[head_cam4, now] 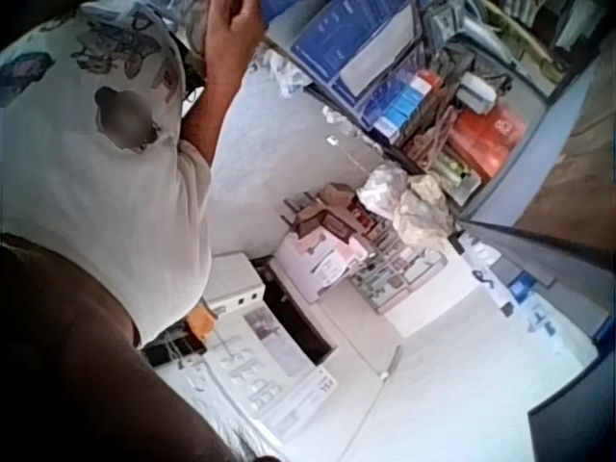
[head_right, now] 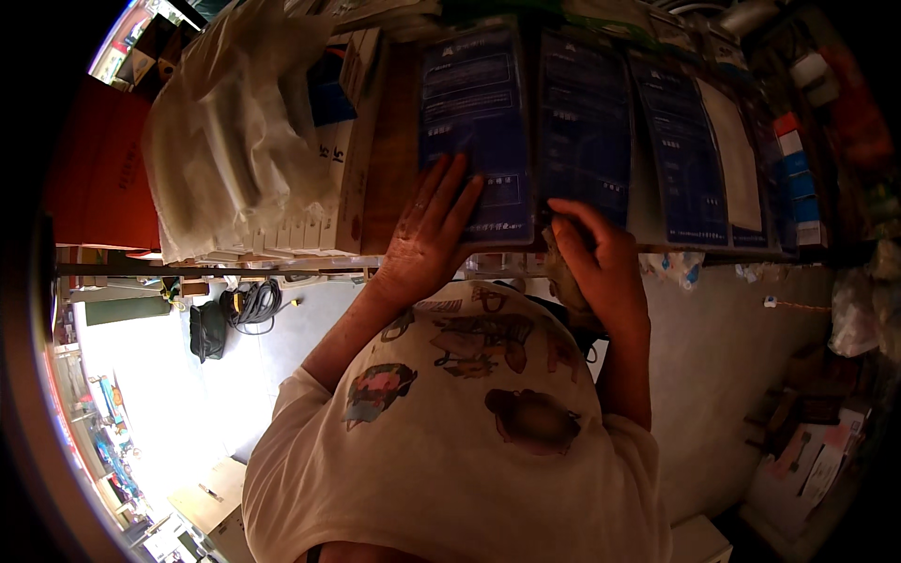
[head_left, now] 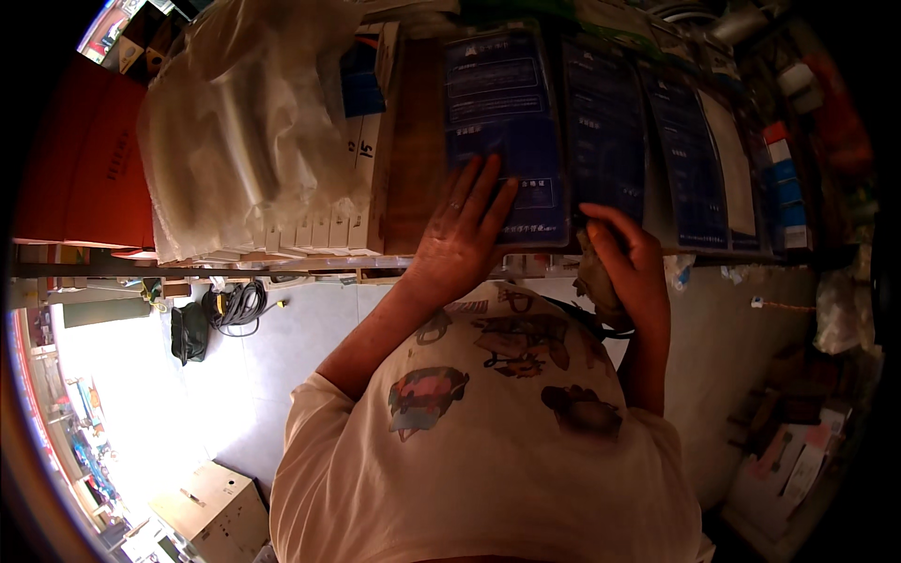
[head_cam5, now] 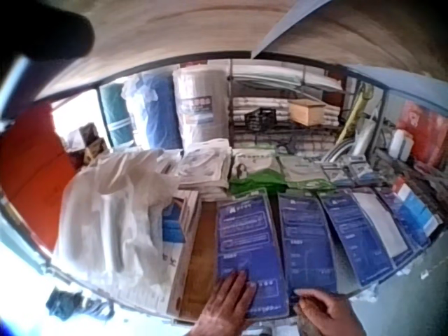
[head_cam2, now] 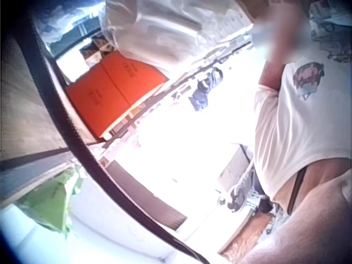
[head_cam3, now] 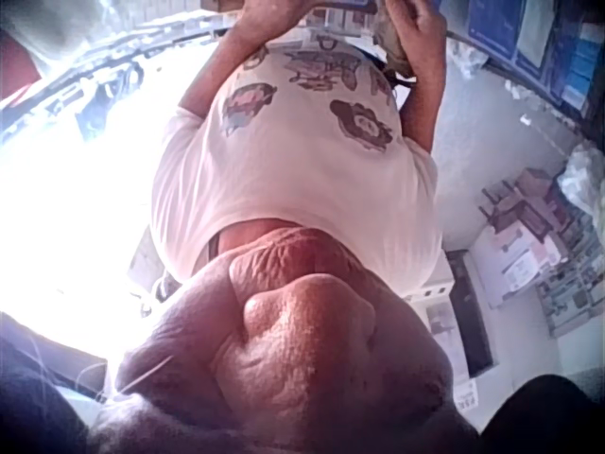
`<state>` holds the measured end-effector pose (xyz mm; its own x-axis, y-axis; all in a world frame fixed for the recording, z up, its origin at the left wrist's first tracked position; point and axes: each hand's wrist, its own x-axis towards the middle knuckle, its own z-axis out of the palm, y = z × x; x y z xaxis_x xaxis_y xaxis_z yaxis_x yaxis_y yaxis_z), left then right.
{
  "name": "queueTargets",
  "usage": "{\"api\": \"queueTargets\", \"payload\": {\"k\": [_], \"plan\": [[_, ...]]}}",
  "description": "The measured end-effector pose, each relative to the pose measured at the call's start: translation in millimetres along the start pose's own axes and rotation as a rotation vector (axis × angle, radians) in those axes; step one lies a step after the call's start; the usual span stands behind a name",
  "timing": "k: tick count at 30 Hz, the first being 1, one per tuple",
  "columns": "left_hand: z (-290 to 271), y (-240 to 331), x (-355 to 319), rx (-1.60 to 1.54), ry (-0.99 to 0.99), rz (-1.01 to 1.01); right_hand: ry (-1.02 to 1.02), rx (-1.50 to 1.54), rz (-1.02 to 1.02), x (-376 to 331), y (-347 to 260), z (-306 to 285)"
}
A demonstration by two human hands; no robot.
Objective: The person sorts through various packaged items on a cluttered shelf, including bubble-wrapped goods, metal shower hoses, and boxed shower heads. They pick up items to inspect them, move them aside, and place them back in different positions on the shelf.
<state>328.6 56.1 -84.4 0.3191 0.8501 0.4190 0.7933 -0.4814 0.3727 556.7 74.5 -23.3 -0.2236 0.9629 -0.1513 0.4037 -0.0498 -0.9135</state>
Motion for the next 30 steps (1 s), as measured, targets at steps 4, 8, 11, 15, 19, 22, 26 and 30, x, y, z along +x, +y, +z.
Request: {"api": "queueTargets", "payload": {"k": [4, 8, 11, 15, 19, 22, 26, 30], "plan": [[-0.9, -4.5, -4.4, 0.013, -0.034, -0.001, -0.006, -0.162, -0.080, -2.4, -2.5, 1.0], [-2.9, -7.9, -5.1, 0.025, -0.013, 0.034, 0.053, -0.330, -0.141, -7.0, 1.4, 9.2], [-4.2, -8.5, -5.4, 0.022, -0.017, 0.052, 0.153, -0.404, -0.275, -4.2, 17.0, 15.8], [-4.7, -13.3, -7.3, 0.041, 0.011, 0.039, 0.218, -0.536, -0.176, -4.1, 17.1, 13.8], [-18.9, -18.3, -4.9, -0.067, 0.148, 0.005, 0.304, -0.485, -0.231, -4.1, 20.5, 12.3], [-29.0, -19.1, -0.1, -0.131, 0.216, 0.004, 0.222, -0.412, -0.250, -2.6, 20.2, 8.2], [-29.5, -13.0, 5.7, -0.231, 0.282, 0.005, -0.091, -0.064, -0.152, -3.9, 2.6, 15.6], [-24.7, -4.5, 10.4, -0.385, 0.368, 0.005, -0.264, 0.060, -0.147, 7.0, 11.0, 46.9]]}}
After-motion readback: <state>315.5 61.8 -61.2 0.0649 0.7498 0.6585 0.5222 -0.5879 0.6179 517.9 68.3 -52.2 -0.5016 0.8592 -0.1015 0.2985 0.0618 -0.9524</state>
